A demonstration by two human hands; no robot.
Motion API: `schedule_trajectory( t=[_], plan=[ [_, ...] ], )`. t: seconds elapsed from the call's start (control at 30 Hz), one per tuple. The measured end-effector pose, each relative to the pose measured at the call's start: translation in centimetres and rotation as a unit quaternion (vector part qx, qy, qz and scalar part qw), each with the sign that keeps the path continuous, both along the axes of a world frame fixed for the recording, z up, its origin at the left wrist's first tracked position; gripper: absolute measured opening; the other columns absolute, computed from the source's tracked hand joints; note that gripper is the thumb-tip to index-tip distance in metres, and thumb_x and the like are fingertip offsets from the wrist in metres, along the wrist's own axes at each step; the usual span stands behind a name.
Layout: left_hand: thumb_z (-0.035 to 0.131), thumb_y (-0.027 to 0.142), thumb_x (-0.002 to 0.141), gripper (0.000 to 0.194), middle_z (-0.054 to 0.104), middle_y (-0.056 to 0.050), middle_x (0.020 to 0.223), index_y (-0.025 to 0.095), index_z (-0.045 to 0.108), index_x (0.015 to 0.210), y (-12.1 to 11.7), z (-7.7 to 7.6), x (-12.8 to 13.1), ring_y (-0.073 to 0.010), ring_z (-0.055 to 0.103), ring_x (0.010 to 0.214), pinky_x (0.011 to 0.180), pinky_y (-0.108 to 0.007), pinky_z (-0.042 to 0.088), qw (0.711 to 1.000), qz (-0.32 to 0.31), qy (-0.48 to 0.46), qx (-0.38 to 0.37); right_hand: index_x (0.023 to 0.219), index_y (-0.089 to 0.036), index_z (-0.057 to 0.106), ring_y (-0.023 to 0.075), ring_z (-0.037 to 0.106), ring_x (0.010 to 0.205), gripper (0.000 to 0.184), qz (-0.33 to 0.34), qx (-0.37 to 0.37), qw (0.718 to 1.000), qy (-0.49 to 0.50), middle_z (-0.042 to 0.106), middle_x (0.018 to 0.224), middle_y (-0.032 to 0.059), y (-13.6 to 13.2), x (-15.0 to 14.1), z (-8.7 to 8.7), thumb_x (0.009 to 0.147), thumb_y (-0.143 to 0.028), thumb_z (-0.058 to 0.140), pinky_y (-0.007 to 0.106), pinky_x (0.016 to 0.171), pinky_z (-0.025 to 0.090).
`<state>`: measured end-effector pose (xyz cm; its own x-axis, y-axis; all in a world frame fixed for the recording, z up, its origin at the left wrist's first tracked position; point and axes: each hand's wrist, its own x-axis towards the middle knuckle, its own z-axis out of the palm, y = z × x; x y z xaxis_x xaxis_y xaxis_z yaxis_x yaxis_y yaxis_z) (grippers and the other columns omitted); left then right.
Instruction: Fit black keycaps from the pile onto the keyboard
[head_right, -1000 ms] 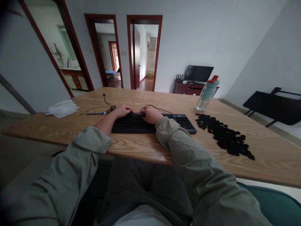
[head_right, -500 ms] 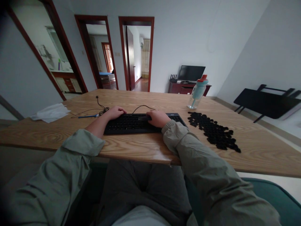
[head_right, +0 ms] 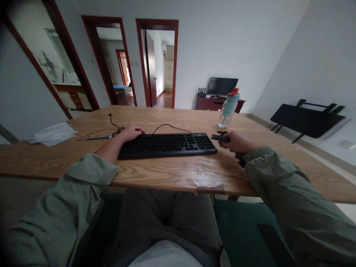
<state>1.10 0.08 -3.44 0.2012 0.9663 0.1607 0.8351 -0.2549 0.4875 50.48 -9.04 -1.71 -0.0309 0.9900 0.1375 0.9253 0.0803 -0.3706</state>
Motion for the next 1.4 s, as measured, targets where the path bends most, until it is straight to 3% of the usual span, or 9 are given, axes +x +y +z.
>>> schedule_trajectory(
  t=[0.1,0.27,0.4,0.57,0.7,0.83,0.93,1.17,1.4],
  plan=[
    [0.053,0.018,0.078,0.032,0.076,-0.005,0.102,0.019,0.079,0.097,0.0,0.1,0.1,-0.021,0.069,0.097,0.092,-0.028,0.051,1.0,0.003,0.003,-0.001,0.078,-0.015,0.073,0.0141,0.055,0.055,0.01,0.013,-0.064,0.991,-0.118,0.066,0.069,0.0068,-0.7,1.0,-0.2,0.077,-0.024,0.068,0.028,0.055,0.037],
    [0.052,0.017,0.08,0.031,0.076,-0.005,0.102,0.02,0.079,0.095,0.0,0.1,0.1,-0.0207,0.069,0.099,0.091,-0.027,0.05,1.0,0.0,-0.002,-0.002,0.078,-0.016,0.073,0.0166,0.06,0.064,0.011,0.023,-0.097,0.98,-0.174,0.069,0.077,0.0081,-0.3,2.3,-0.8,0.081,-0.022,0.063,0.029,0.059,0.039],
    [0.052,0.017,0.081,0.031,0.076,-0.005,0.102,0.02,0.079,0.095,0.0,0.0,0.2,-0.0211,0.069,0.098,0.088,-0.027,0.051,1.0,0.007,0.003,0.0,0.079,-0.017,0.073,0.0173,0.057,0.059,0.012,-0.011,-0.065,0.976,-0.205,0.068,0.073,0.0096,-0.2,1.0,1.1,0.081,-0.027,0.066,0.031,0.056,0.038],
    [0.052,0.016,0.08,0.03,0.076,-0.006,0.1,0.019,0.079,0.094,-0.1,0.0,0.3,-0.0207,0.069,0.093,0.082,-0.026,0.051,1.0,0.012,0.002,0.002,0.085,-0.015,0.069,0.0152,0.054,0.059,0.035,0.072,0.125,0.986,-0.089,0.065,0.07,0.0079,0.3,-7.7,5.2,0.089,-0.048,0.056,0.029,0.057,0.036],
    [0.051,0.013,0.078,0.031,0.076,-0.006,0.099,0.017,0.079,0.092,-0.4,-0.2,0.4,-0.0198,0.069,0.091,0.082,-0.026,0.051,1.0,-0.006,-0.006,0.013,0.081,-0.013,0.068,0.0166,0.058,0.065,0.05,0.1,0.164,0.98,0.057,0.067,0.074,0.0097,1.9,-17.1,6.6,0.091,-0.059,0.051,0.027,0.059,0.037],
    [0.05,0.012,0.076,0.035,0.076,-0.008,0.097,0.014,0.078,0.097,-0.4,-0.2,0.3,-0.0197,0.068,0.086,0.081,-0.027,0.052,1.0,-0.013,-0.016,0.012,0.079,-0.012,0.066,0.0154,0.059,0.065,0.057,0.125,0.143,0.963,0.191,0.067,0.074,0.0111,4.1,-24.2,5.2,0.097,-0.06,0.041,0.026,0.061,0.038],
    [0.053,0.018,0.08,0.033,0.075,-0.007,0.099,0.014,0.077,0.102,-0.4,0.0,0.3,-0.0189,0.068,0.089,0.083,-0.027,0.051,0.997,-0.03,-0.059,0.05,0.075,-0.012,0.064,0.0143,0.058,0.062,0.055,0.13,0.121,0.957,0.229,0.068,0.073,0.0103,5.4,-27.0,3.0,0.096,-0.058,0.044,0.025,0.058,0.037],
    [0.067,0.028,0.077,0.029,0.075,-0.009,0.094,0.011,0.076,0.099,-2.0,0.6,1.3,-0.0192,0.067,0.082,0.079,-0.03,0.052,0.985,-0.132,-0.103,0.032,0.071,-0.012,0.07,0.0146,0.064,0.065,0.052,0.14,0.101,0.943,0.285,0.07,0.071,0.0099,6.4,-27.8,-0.8,0.095,-0.054,0.05,0.023,0.06,0.042],
    [0.069,0.02,0.074,0.023,0.074,-0.009,0.091,0.011,0.074,0.095,-2.4,0.7,1.7,-0.017,0.065,0.079,0.077,-0.029,0.052,0.986,-0.131,-0.104,0.026,0.074,-0.014,0.075,0.017,0.067,0.065,0.056,0.075,0.122,0.947,0.287,0.071,0.069,0.0088,6.6,-28.0,-1.1,0.084,-0.067,0.059,0.025,0.059,0.044]
  ],
)
